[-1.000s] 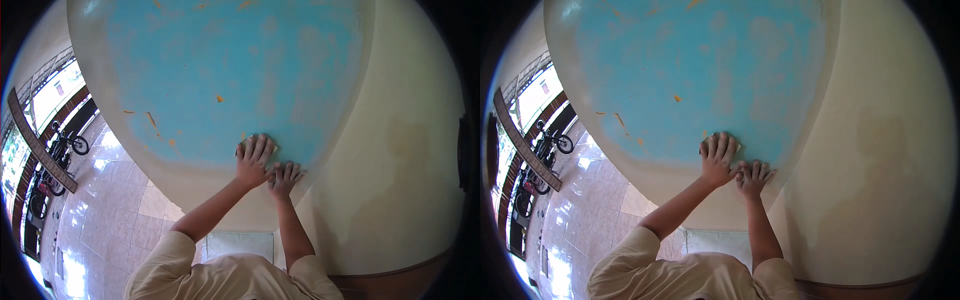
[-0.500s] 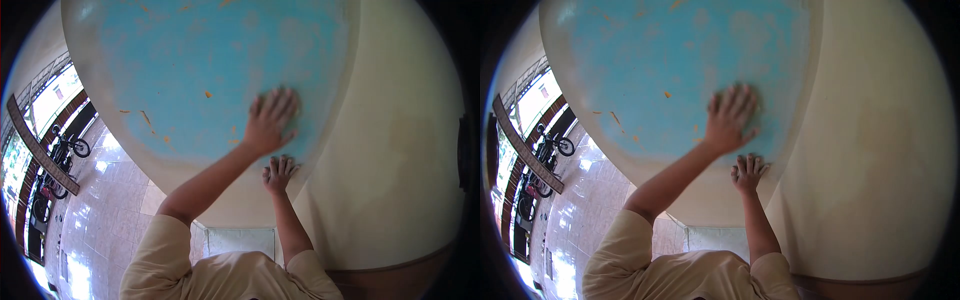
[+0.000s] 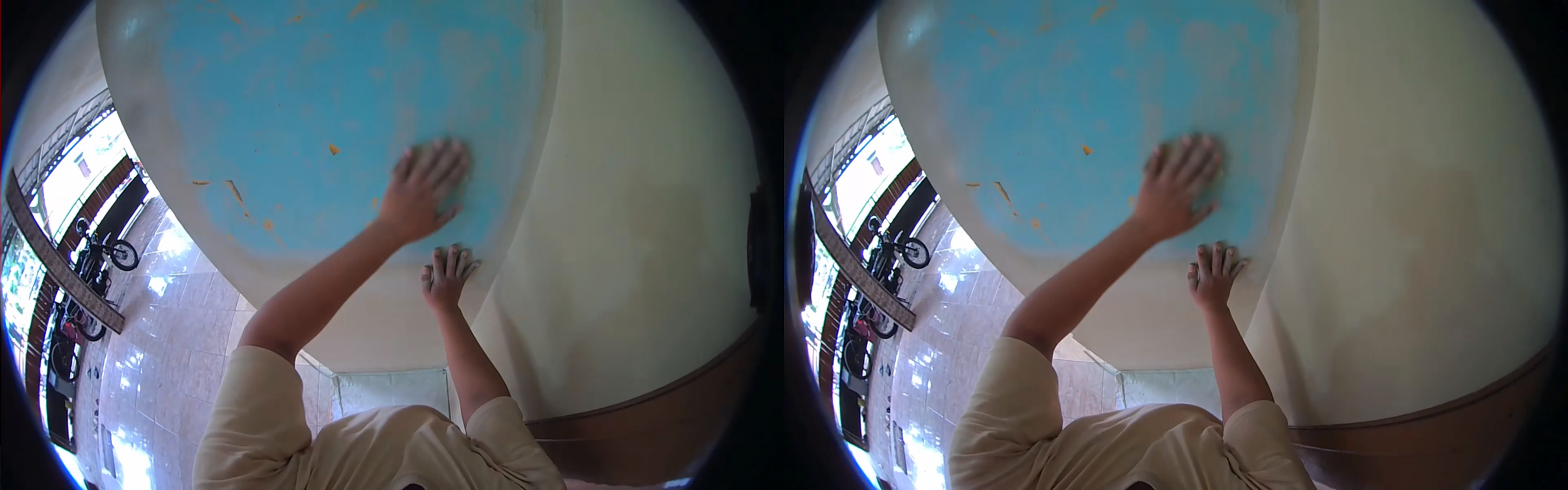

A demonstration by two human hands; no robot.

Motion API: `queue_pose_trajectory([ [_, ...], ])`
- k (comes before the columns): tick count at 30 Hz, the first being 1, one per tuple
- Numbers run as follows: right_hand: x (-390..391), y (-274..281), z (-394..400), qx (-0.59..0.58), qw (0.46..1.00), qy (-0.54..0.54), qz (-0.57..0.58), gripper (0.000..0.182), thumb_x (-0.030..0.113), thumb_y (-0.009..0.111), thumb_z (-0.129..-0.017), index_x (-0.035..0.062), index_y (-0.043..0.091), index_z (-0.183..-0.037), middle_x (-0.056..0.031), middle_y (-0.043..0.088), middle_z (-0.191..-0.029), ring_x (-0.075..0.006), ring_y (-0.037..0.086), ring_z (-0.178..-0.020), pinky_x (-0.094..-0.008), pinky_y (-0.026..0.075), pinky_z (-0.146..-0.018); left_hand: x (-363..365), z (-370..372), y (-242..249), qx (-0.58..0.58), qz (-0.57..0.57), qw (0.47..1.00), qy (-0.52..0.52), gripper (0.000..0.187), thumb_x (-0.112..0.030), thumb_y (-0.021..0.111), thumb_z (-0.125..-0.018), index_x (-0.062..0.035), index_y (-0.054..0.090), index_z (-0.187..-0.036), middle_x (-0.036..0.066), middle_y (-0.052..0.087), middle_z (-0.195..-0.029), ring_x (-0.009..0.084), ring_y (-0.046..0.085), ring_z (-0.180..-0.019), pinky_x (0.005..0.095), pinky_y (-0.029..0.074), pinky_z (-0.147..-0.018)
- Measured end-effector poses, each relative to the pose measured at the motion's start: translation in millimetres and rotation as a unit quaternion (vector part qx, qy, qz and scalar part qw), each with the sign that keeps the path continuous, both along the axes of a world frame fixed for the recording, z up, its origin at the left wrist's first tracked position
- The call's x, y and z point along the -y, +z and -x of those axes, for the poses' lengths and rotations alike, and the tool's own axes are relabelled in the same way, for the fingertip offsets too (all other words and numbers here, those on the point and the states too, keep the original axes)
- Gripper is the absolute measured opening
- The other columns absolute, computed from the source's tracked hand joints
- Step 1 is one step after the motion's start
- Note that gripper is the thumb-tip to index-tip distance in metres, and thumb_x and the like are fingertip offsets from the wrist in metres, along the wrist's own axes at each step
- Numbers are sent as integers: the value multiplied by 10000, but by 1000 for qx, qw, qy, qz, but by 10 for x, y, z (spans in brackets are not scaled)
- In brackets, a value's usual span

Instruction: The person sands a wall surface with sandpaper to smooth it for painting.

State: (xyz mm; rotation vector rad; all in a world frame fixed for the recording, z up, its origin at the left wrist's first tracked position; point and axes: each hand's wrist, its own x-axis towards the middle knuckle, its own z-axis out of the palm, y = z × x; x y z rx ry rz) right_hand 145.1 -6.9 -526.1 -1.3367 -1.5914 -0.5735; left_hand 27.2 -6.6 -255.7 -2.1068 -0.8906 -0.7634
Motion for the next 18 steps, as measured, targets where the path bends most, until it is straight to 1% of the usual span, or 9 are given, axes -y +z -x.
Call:
queue_pose_trajectory([
  [1, 12, 33, -8, -7, 1000, 7, 1, 495, 426, 507, -936, 174, 578, -1357, -203, 438, -1478, -491, 297, -1403, -759, 74, -1102, 13, 7, -170, -41, 25, 999, -19, 769, -550, 583, -887, -189, 359, -1528, 65, 259, -1625, 295, 251, -1486, 568, 205, -1167],
  [4, 98, 128, -72, 20, 999, 6, 47, 514, 414, 516, -932, 162, 560, -1378, -206, 399, -1510, -496, 270, -1418, -758, 77, -1102, -92, 151, 236, -63, -14, 996, -59, 755, -540, 608, -872, -221, 379, -1517, 42, 270, -1623, 266, 285, -1474, 557, 235, -1157],
  [7, 111, 99, 2, 4, 999, 3, 50, 559, 398, 541, -923, 140, 515, -1418, -223, 360, -1533, -498, 242, -1434, -754, 81, -1105, -103, 334, 1370, 63, -152, 986, 1, 713, -486, 607, -891, -222, 385, -1515, 83, 280, -1614, 323, 258, -1479, 587, 221, -1153],
  [9, 131, 122, 109, -22, 998, 6, 51, 579, 389, 548, -922, 131, 490, -1437, -235, 343, -1540, -497, 231, -1441, -751, 83, -1107, -201, 409, 1768, 93, -234, 967, 40, 711, -476, 611, -887, -209, 394, -1509, 99, 284, -1610, 347, 267, -1470, 606, 224, -1142],
  [12, 191, 163, 160, -50, 997, 13, 63, 607, 374, 556, -924, 119, 449, -1465, -253, 319, -1547, -494, 212, -1451, -744, 89, -1111, -161, 138, 1377, 103, -185, 977, 36, 715, -461, 617, -876, -204, 398, -1506, 95, 273, -1615, 349, 267, -1467, 608, 227, -1142],
  [15, 248, 213, 199, -54, 994, 15, 89, 610, 358, 552, -931, 117, 428, -1478, -255, 294, -1558, -493, 197, -1457, -734, 95, -1118, -186, -83, 191, -72, -62, 994, -53, 767, -476, 636, -853, -221, 361, -1522, 69, 245, -1628, 310, 240, -1484, 590, 234, -1146],
  [16, 261, 240, 196, -49, 994, 15, 97, 604, 349, 548, -936, 120, 424, -1481, -252, 276, -1568, -494, 190, -1459, -727, 97, -1122, -76, -103, -47, -115, 0, 992, -59, 784, -483, 646, -843, -242, 347, -1526, 39, 249, -1629, 261, 257, -1482, 543, 251, -1160],
  [17, 260, 287, 167, -49, 995, 10, 89, 604, 349, 548, -936, 120, 424, -1481, -252, 276, -1568, -494, 190, -1459, -727, 97, -1122, -4, -105, -83, -114, 28, 989, -90, 708, -395, 630, -867, -247, 378, -1512, 8, 256, -1627, 212, 268, -1477, 489, 262, -1179],
  [18, 294, 313, 144, -44, 995, 24, 88, 601, 344, 550, -939, 125, 422, -1483, -247, 270, -1571, -495, 198, -1455, -721, 105, -1125, -66, -101, 1, -115, 21, 988, -96, 708, -395, 630, -867, -247, 378, -1512, 8, 256, -1627, 212, 268, -1477, 489, 262, -1179],
])
